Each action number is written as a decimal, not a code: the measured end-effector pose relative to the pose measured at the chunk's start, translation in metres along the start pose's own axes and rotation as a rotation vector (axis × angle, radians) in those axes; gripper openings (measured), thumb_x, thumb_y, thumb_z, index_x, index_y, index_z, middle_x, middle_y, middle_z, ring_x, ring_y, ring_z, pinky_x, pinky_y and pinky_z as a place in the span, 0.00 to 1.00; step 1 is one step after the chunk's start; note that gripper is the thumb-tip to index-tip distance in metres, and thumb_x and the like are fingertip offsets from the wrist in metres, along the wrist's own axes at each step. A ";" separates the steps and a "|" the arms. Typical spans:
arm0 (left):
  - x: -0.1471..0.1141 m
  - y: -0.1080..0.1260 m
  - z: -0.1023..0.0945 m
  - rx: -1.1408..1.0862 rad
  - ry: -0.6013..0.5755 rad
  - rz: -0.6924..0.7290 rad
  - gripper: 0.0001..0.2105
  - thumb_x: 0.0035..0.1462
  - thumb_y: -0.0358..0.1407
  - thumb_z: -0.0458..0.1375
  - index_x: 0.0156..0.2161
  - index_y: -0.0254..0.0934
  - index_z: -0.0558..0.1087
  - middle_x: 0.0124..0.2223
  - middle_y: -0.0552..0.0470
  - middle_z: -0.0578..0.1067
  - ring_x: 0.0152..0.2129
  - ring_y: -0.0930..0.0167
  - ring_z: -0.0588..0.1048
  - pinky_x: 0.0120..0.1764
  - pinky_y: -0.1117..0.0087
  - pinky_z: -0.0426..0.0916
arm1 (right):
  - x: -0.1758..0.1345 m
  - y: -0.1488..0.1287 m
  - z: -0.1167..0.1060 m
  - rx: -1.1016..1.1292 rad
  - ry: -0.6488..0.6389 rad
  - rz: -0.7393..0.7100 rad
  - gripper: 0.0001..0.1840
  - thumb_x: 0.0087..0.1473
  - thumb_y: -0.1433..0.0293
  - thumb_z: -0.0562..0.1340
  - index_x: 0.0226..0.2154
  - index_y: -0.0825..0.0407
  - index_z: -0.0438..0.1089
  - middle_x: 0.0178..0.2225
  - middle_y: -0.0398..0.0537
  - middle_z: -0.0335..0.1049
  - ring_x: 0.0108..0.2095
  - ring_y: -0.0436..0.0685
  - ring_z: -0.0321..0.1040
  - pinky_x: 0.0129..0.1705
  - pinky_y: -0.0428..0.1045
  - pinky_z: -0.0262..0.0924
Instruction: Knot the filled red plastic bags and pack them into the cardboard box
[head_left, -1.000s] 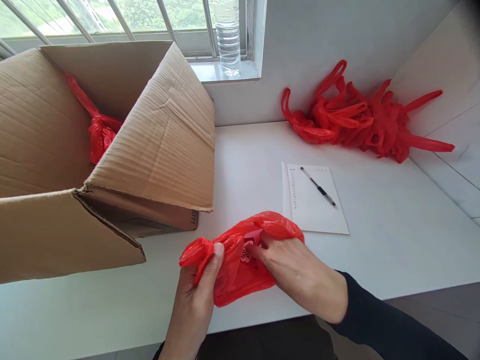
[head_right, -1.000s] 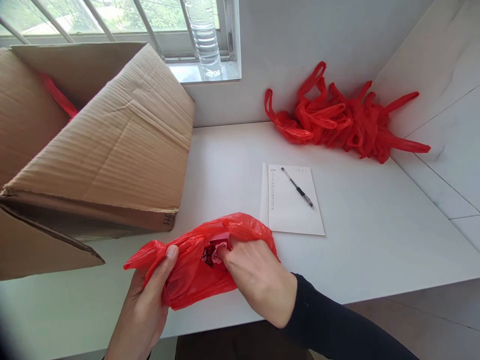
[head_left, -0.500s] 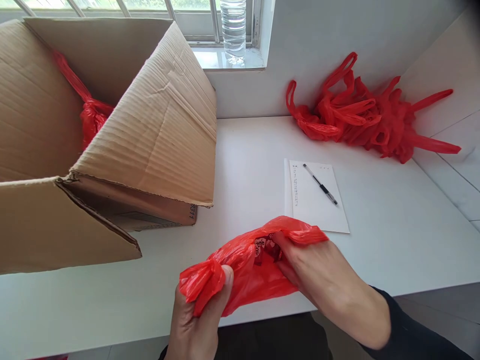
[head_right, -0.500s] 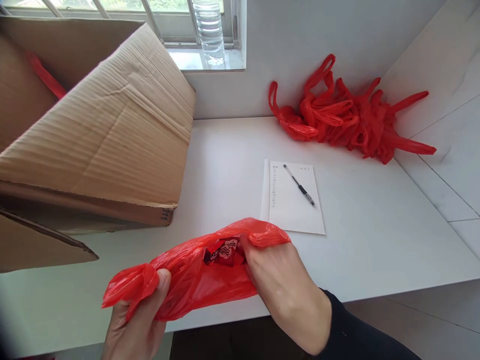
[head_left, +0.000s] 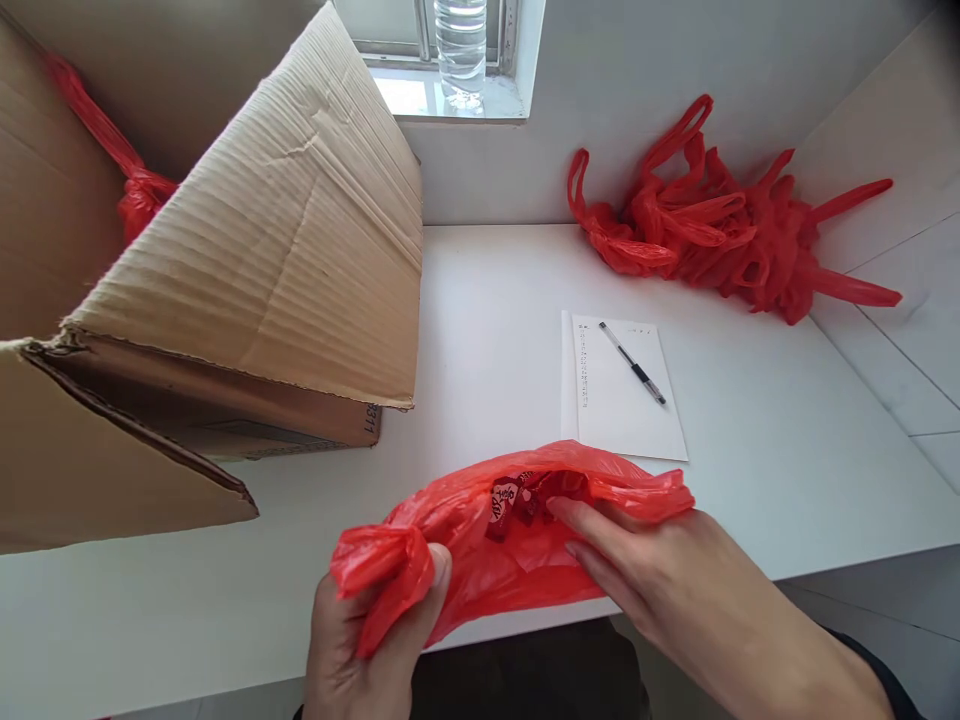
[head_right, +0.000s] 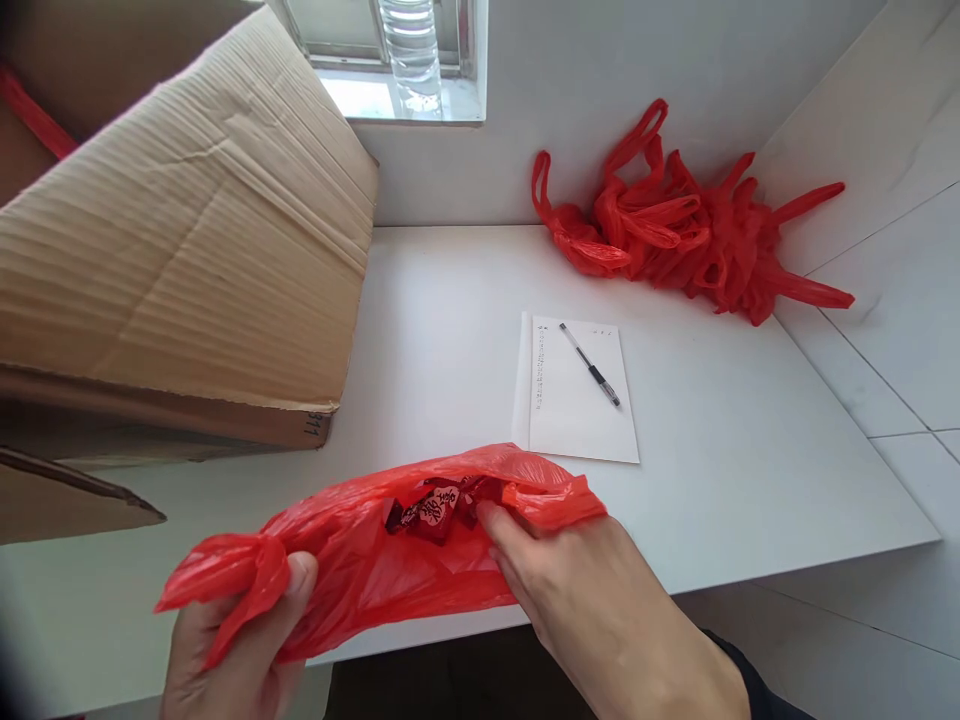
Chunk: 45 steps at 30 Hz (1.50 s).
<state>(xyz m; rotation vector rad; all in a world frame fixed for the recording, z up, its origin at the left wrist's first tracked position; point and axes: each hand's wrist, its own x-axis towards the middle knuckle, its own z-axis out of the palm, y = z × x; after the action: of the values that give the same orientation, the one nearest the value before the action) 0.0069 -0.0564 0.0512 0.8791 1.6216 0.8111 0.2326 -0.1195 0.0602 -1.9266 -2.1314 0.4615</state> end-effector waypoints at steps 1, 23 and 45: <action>0.003 0.004 0.001 -0.014 -0.035 0.023 0.20 0.42 0.55 0.72 0.35 0.47 0.74 0.41 0.52 0.79 0.41 0.58 0.76 0.36 0.67 0.76 | -0.001 -0.002 -0.003 0.018 0.074 -0.020 0.18 0.65 0.76 0.53 0.54 0.48 0.69 0.36 0.47 0.77 0.28 0.57 0.74 0.26 0.51 0.66; 0.031 0.054 -0.008 0.268 -0.435 0.428 0.08 0.64 0.45 0.60 0.42 0.45 0.77 0.38 0.54 0.75 0.33 0.72 0.75 0.33 0.79 0.72 | 0.075 0.005 -0.005 0.394 0.435 0.101 0.11 0.64 0.69 0.62 0.49 0.46 0.72 0.40 0.43 0.72 0.43 0.56 0.69 0.62 0.61 0.58; 0.005 0.081 0.025 -0.304 -0.608 0.164 0.14 0.68 0.48 0.54 0.36 0.40 0.67 0.24 0.60 0.66 0.18 0.78 0.65 0.25 0.78 0.64 | 0.044 -0.027 -0.049 0.777 0.422 0.058 0.20 0.59 0.75 0.57 0.50 0.36 0.69 0.34 0.37 0.66 0.31 0.49 0.66 0.33 0.44 0.63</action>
<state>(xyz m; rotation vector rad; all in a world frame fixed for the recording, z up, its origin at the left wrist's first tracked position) 0.0419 -0.0098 0.1134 0.9307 0.8798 0.7799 0.2219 -0.0744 0.1142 -1.4614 -1.3474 0.6896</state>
